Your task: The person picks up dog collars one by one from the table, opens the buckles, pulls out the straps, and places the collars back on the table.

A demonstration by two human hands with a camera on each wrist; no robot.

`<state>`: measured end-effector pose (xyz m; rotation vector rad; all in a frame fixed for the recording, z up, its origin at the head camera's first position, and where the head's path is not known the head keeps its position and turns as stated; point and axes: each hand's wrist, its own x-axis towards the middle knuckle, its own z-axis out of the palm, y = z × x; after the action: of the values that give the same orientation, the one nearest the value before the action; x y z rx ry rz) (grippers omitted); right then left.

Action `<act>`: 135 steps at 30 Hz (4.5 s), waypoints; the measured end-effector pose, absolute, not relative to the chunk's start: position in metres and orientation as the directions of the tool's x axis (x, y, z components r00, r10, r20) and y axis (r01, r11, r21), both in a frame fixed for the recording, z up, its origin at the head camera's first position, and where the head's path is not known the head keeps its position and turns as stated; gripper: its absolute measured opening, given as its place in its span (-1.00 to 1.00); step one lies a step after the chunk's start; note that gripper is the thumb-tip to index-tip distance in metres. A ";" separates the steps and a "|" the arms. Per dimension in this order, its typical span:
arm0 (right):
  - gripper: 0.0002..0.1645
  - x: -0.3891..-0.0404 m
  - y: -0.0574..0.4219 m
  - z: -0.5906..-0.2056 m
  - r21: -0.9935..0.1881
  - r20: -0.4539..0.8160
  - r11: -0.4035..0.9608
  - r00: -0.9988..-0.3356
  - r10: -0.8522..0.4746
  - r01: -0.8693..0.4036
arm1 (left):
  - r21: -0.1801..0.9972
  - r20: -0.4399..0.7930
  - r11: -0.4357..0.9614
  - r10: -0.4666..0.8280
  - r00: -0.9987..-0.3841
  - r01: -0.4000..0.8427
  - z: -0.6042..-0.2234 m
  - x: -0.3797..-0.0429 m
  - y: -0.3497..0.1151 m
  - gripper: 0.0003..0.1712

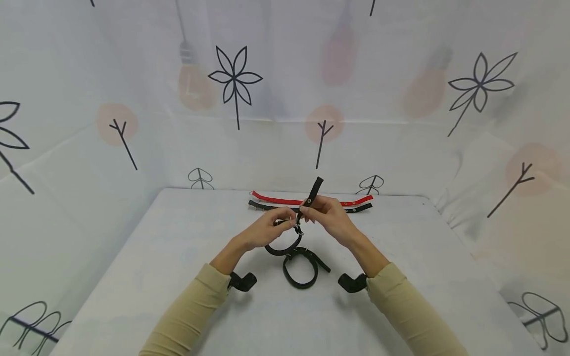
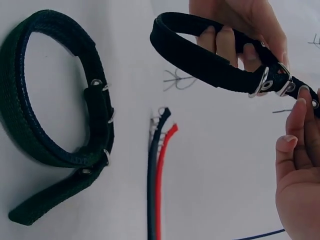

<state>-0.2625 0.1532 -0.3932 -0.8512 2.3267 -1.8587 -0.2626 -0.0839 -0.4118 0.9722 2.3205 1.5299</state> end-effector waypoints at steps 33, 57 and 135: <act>-0.78 -0.262 0.154 -0.389 -0.900 0.303 0.178 -0.863 -0.404 -0.399 | 0.802 0.285 0.341 0.503 -0.816 0.490 -0.423 -0.261 -0.078 -0.43; -0.68 -0.259 0.155 -0.403 -0.844 0.167 0.361 -0.834 -0.525 -0.396 | 0.893 0.360 0.146 0.331 -0.872 0.425 -0.417 -0.266 -0.082 -0.74; -0.81 -0.268 0.157 -0.376 -0.683 0.372 0.415 -0.775 -0.512 -0.601 | 0.958 0.278 -0.157 0.326 -0.903 0.239 -0.420 -0.271 -0.094 -0.66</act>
<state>-0.2683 0.1571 -0.3756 -1.0777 2.7290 -1.3898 -0.2707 -0.0935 -0.4202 0.6715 1.9999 2.2461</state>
